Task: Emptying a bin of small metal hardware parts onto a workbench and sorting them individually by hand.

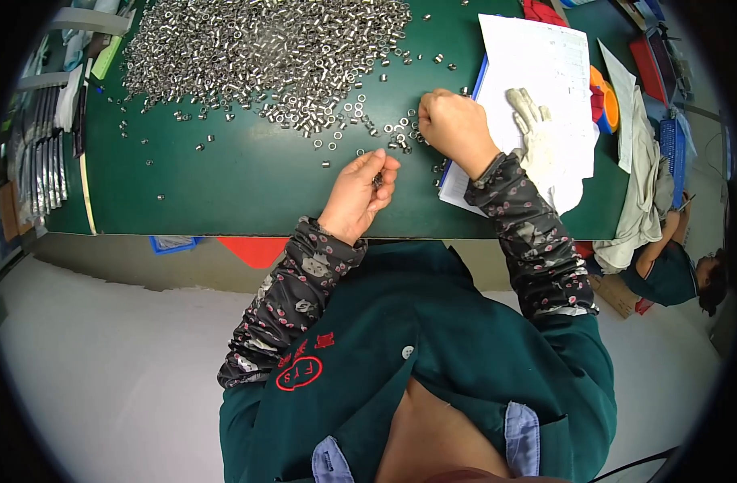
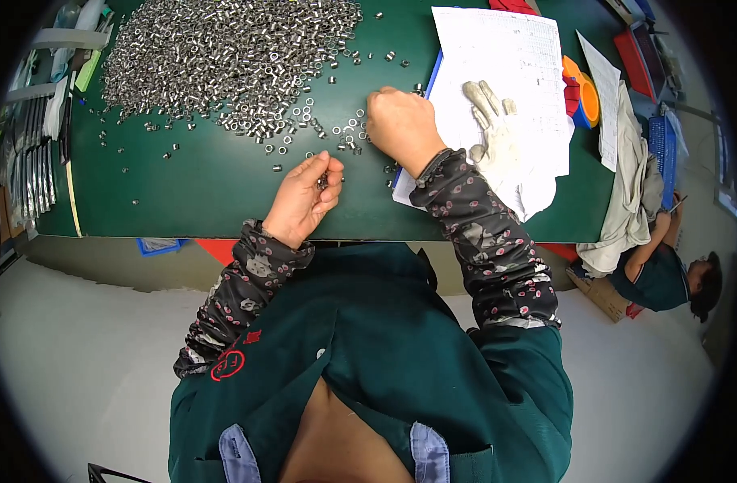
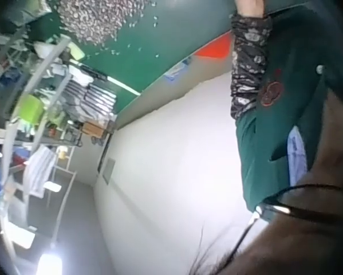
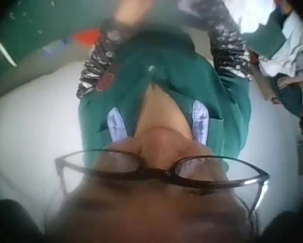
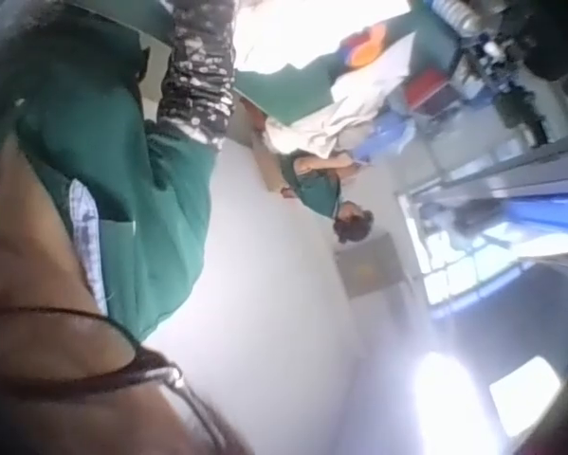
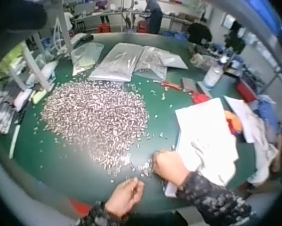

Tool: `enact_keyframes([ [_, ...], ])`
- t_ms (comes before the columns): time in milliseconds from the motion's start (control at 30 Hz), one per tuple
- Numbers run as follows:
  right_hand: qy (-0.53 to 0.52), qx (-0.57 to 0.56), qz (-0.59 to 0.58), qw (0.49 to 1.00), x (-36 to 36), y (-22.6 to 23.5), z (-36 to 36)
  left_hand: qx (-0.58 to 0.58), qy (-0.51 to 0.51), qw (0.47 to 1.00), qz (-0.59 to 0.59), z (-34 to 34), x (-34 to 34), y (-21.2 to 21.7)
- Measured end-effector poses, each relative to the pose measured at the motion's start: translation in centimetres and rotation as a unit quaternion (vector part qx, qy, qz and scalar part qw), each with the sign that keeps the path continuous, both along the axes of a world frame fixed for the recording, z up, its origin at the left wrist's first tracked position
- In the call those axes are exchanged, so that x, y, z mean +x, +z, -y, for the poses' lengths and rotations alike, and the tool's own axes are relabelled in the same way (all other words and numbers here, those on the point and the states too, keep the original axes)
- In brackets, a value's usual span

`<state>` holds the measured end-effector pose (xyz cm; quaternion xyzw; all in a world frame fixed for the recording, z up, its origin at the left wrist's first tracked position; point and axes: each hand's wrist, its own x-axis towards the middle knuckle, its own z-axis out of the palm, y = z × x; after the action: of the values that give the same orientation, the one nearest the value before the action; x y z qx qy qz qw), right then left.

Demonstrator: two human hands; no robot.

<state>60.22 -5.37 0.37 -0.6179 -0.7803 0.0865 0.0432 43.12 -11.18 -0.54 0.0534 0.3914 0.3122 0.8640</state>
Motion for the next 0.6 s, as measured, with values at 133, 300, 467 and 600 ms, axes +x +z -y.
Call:
enact_keyframes([
  [133,-0.067,-0.070,-0.160,0.982,1.9,1.4,-0.5,0.000,0.004,1.000,0.002,-0.2,0.0,0.1],
  [300,0.010,-0.156,-0.306,0.939,-1.0,4.8,2.8,-0.024,0.015,0.999,0.018,-0.6,0.8,1.8],
  [467,0.041,-0.056,-0.274,0.959,-0.6,3.2,3.5,-0.013,0.009,0.999,0.041,-0.4,0.9,0.7],
  [600,-0.054,-0.022,-0.165,0.985,-0.3,2.3,2.2,0.006,-0.001,1.000,0.019,-0.2,0.2,0.3],
])
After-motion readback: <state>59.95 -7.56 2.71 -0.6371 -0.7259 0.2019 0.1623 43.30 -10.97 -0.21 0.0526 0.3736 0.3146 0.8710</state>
